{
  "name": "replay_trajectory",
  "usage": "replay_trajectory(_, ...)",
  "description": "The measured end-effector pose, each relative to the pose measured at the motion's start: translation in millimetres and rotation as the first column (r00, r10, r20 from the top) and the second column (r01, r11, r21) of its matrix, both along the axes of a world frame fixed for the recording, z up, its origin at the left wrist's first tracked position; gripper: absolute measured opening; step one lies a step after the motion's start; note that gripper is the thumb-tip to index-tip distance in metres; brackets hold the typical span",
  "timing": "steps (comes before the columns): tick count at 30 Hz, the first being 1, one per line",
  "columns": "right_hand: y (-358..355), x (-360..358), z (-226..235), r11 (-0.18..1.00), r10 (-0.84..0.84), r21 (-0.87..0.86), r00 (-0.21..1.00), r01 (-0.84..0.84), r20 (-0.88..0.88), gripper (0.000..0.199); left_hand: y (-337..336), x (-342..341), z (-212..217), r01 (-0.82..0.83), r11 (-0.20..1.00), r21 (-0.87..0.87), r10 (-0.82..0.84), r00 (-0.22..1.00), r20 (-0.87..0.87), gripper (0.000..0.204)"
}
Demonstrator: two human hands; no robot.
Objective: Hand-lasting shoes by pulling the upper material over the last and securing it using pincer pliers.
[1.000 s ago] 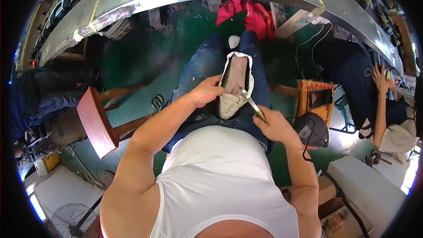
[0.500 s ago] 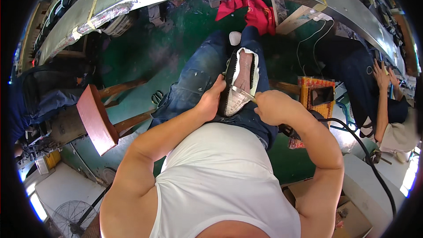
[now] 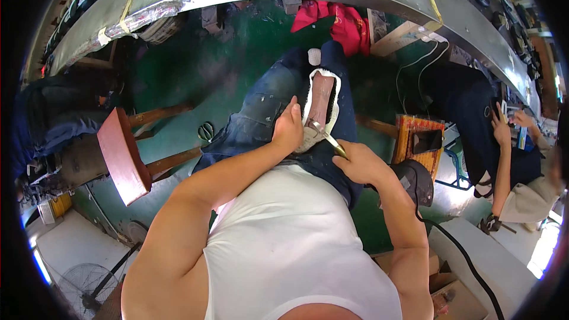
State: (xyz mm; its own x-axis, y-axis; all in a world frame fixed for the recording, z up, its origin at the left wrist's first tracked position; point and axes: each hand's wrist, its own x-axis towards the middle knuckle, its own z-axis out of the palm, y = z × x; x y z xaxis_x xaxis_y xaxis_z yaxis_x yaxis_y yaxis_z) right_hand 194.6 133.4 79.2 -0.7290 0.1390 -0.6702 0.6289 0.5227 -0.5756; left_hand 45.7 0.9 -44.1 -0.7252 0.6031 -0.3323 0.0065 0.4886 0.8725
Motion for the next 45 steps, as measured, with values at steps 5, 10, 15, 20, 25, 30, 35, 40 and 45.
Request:
replay_trajectory(5, 9.7, 1.7, -18.4, 0.883, 0.109, 0.466, 0.947, 0.048, -0.303, 0.039, 3.0, 3.4, 0.2, 0.239, 0.967, 0.085, -0.208, 0.939, -0.274, 0.052)
replay_trajectory(10, 22.3, -10.4, -27.2, 0.862, 0.114, 0.506, 0.985, -0.033, -0.131, 0.029, 3.1, -3.9, 4.0, 0.386, 0.922, 0.023, -0.340, 0.836, -0.430, 0.053)
replay_trajectory(15, 51.2, 0.3, -42.3, 0.985, -0.105, 0.128, 0.991, 0.115, -0.079, 0.022, 6.6, -11.1, 28.5, 0.525, 0.802, -0.285, -0.590, 0.624, -0.512, 0.059)
replay_trajectory(20, 85.2, -26.1, -1.7, 0.994, 0.107, 0.004, 0.987, -0.108, 0.117, 0.025, 10.6, -17.9, 36.7, 0.484, 0.759, -0.436, -0.650, 0.601, -0.465, 0.069)
replay_trajectory(25, 59.6, -54.7, -43.0, 0.951, -0.068, 0.242, 0.893, 0.193, -0.444, 0.036, 15.1, -23.3, 58.3, 0.525, 0.692, -0.496, -0.721, 0.536, -0.439, 0.080)
replay_trajectory(30, 63.0, -61.5, -36.5, 0.938, 0.069, 0.346, 0.972, 0.013, -0.224, 0.041, -1.7, -31.3, 60.3, 0.591, 0.640, -0.492, -0.753, 0.355, -0.554, 0.076)
replay_trajectory(35, 40.1, -28.6, -40.8, 0.976, -0.191, 0.024, 0.899, 0.218, -0.395, 0.039, -29.9, -0.8, 44.4, 0.380, 0.914, 0.142, -0.372, 0.925, -0.081, 0.062)
replay_trajectory(40, 31.4, -9.6, -15.5, 0.965, -0.254, -0.068, 0.967, 0.253, -0.017, 0.039, -34.6, -11.2, 43.4, 0.301, 0.951, -0.066, -0.303, 0.953, -0.016, 0.066)
replay_trajectory(45, 6.4, 41.7, -50.6, 0.720, -0.673, -0.343, 0.728, 0.603, -0.133, 0.035, -29.8, -9.5, 49.6, 0.371, 0.928, -0.028, -0.370, 0.928, 0.045, 0.082)
